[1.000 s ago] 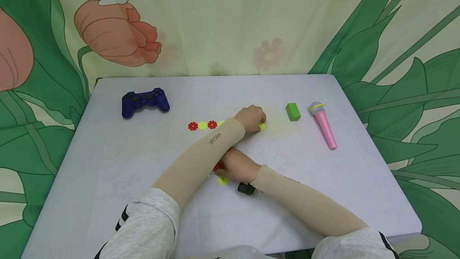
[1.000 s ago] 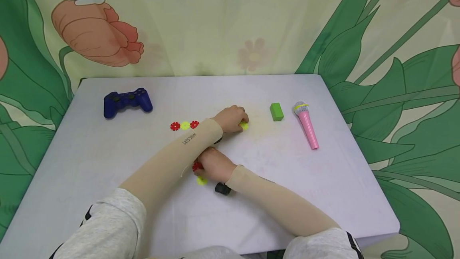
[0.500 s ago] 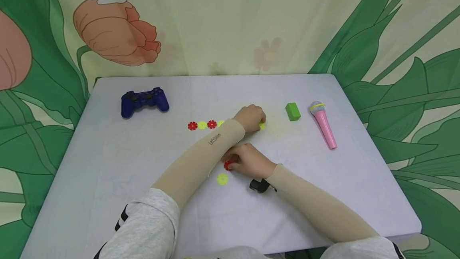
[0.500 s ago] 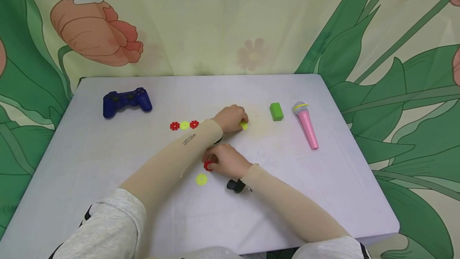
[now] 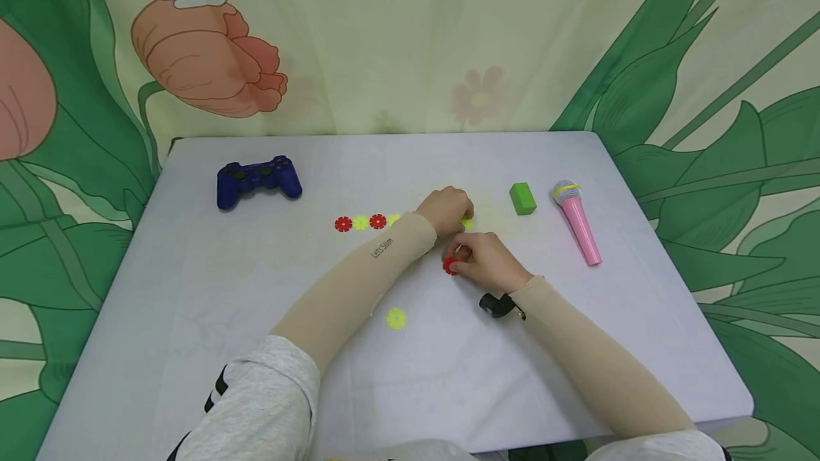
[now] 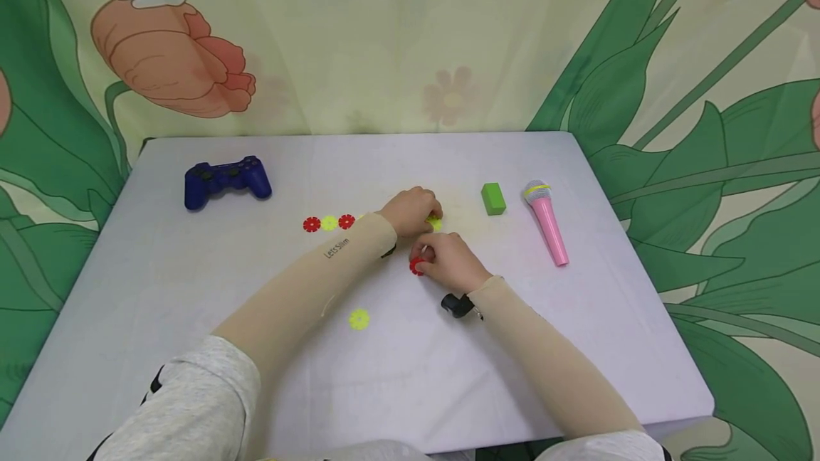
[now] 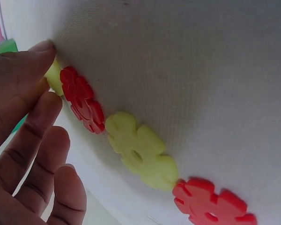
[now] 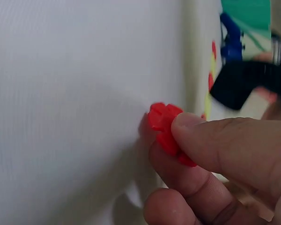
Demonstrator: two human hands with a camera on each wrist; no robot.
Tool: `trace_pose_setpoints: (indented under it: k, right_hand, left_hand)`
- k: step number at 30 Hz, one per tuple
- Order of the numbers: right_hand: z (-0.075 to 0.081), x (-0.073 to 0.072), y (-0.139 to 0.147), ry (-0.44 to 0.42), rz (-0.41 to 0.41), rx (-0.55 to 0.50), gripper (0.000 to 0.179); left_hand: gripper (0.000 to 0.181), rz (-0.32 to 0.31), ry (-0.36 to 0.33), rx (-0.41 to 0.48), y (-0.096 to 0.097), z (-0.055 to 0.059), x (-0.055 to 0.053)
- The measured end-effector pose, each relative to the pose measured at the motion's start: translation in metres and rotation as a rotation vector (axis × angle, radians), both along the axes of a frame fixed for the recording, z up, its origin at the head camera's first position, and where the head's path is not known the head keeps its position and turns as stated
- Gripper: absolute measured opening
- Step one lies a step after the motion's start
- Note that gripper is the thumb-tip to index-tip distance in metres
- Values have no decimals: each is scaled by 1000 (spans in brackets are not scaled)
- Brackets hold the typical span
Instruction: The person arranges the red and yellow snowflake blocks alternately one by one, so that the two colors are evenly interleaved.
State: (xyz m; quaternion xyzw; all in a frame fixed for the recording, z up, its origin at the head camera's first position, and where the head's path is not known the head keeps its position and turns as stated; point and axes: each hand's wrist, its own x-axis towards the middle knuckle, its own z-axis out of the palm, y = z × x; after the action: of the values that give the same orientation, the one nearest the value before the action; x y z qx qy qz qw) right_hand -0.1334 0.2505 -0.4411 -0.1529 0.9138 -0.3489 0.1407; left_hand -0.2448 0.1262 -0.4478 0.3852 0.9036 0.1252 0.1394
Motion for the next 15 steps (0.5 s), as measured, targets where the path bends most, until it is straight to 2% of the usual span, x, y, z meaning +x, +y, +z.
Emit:
trace_pose_setpoints:
  k: [8, 15]
  right_hand:
    - [-5, -20, 23, 19, -102, 54, 11]
    - [-9, -35, 41, 89, -179, 108, 8]
  left_hand:
    - [27, 25, 13, -6, -2, 7, 5]
    - [30, 26, -5, 4, -2, 4, 6]
